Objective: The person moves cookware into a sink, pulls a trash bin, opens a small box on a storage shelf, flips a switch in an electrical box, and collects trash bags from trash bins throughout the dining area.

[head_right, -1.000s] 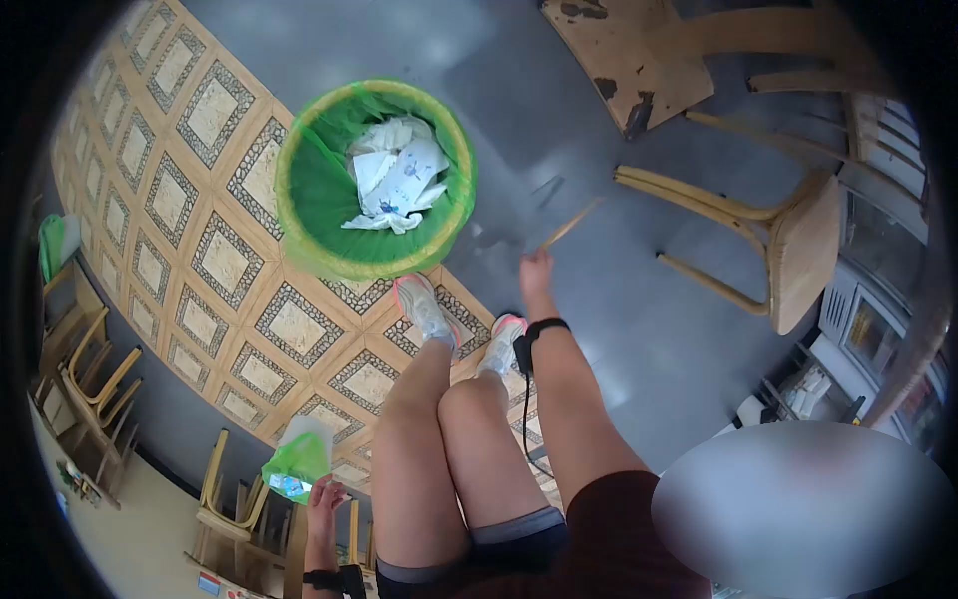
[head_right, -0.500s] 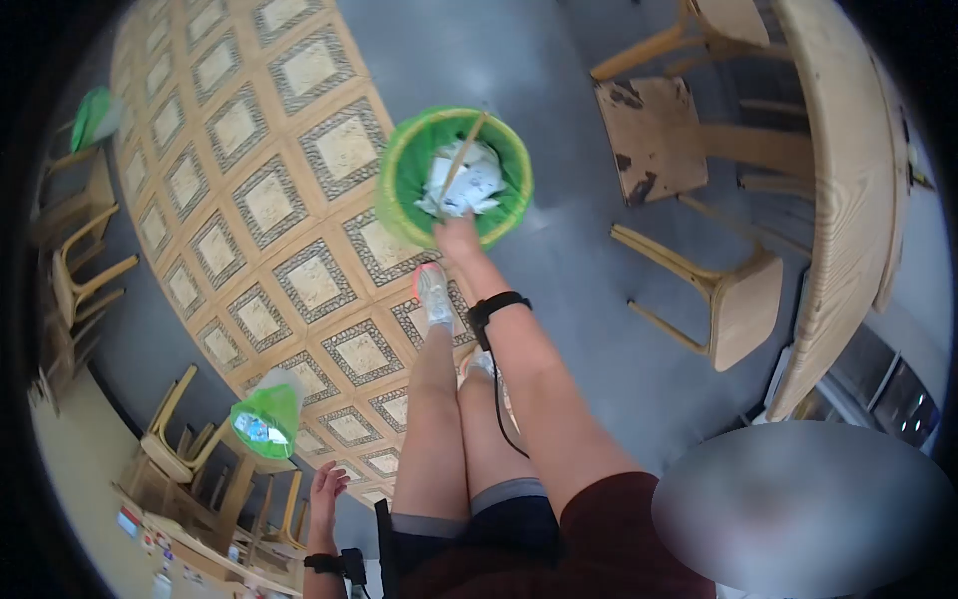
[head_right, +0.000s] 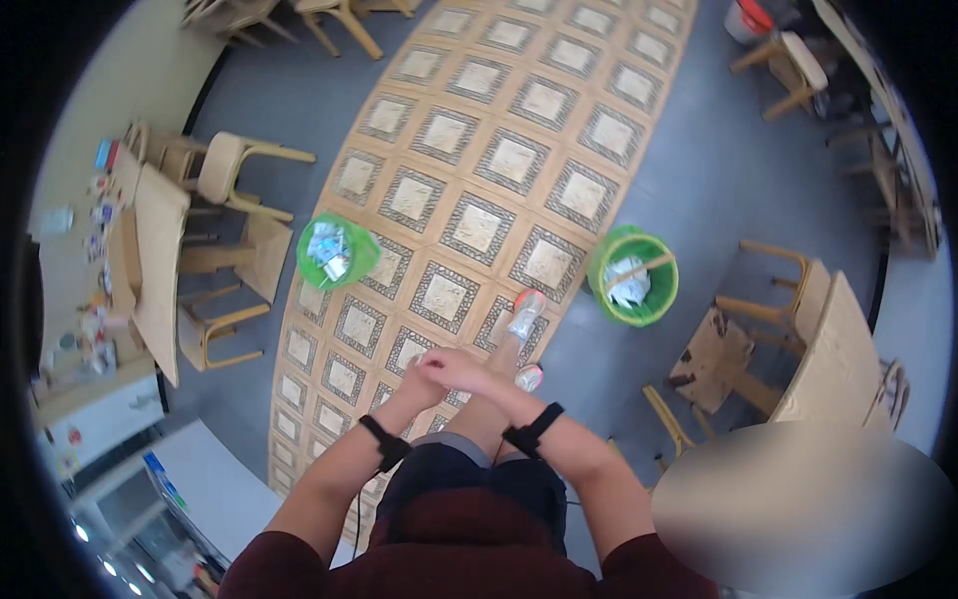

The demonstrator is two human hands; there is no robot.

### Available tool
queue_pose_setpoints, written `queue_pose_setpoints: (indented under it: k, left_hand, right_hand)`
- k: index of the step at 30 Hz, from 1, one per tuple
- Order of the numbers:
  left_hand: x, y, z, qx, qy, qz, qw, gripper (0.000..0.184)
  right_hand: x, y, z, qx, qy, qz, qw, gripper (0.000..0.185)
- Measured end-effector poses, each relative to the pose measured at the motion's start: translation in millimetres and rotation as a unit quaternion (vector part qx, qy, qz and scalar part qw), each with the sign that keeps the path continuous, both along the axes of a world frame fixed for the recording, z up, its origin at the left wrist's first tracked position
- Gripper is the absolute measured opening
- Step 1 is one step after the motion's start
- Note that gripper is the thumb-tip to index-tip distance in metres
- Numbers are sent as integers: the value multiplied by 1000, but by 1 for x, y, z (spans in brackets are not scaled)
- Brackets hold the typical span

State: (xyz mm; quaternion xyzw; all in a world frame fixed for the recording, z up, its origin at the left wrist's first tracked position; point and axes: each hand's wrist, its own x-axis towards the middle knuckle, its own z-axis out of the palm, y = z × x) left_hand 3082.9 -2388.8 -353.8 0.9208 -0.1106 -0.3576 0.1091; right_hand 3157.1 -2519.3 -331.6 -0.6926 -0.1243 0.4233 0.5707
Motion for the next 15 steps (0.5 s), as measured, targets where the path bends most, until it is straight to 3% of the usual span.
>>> queue_pose_setpoints:
  k: [2, 5, 8, 11, 13, 15]
  left_hand:
    - [-1, -3, 5, 6, 24, -10, 1000, 34]
    - [8, 23, 26, 15, 31, -25, 999, 34]
    - [11, 72, 44, 17, 28, -27, 999, 35]
    - [16, 121, 50, 12, 18, -37, 999, 36]
    - [38, 138, 40, 15, 30, -60, 998, 37]
    - [66, 176, 39, 50, 121, -101, 986, 38]
  right_hand:
    - [-21, 44, 10, -183, -207, 34, 961, 26]
    - [-21, 82, 37, -215, -136, 55, 966, 27]
    - [-33, 121, 44, -88, -191, 22, 977, 25]
    - [0, 161, 51, -125, -96, 102, 982, 25]
    - [16, 190, 12, -187, -153, 85, 967, 25]
    - [38, 222, -46, -241, -197, 69, 948, 24]
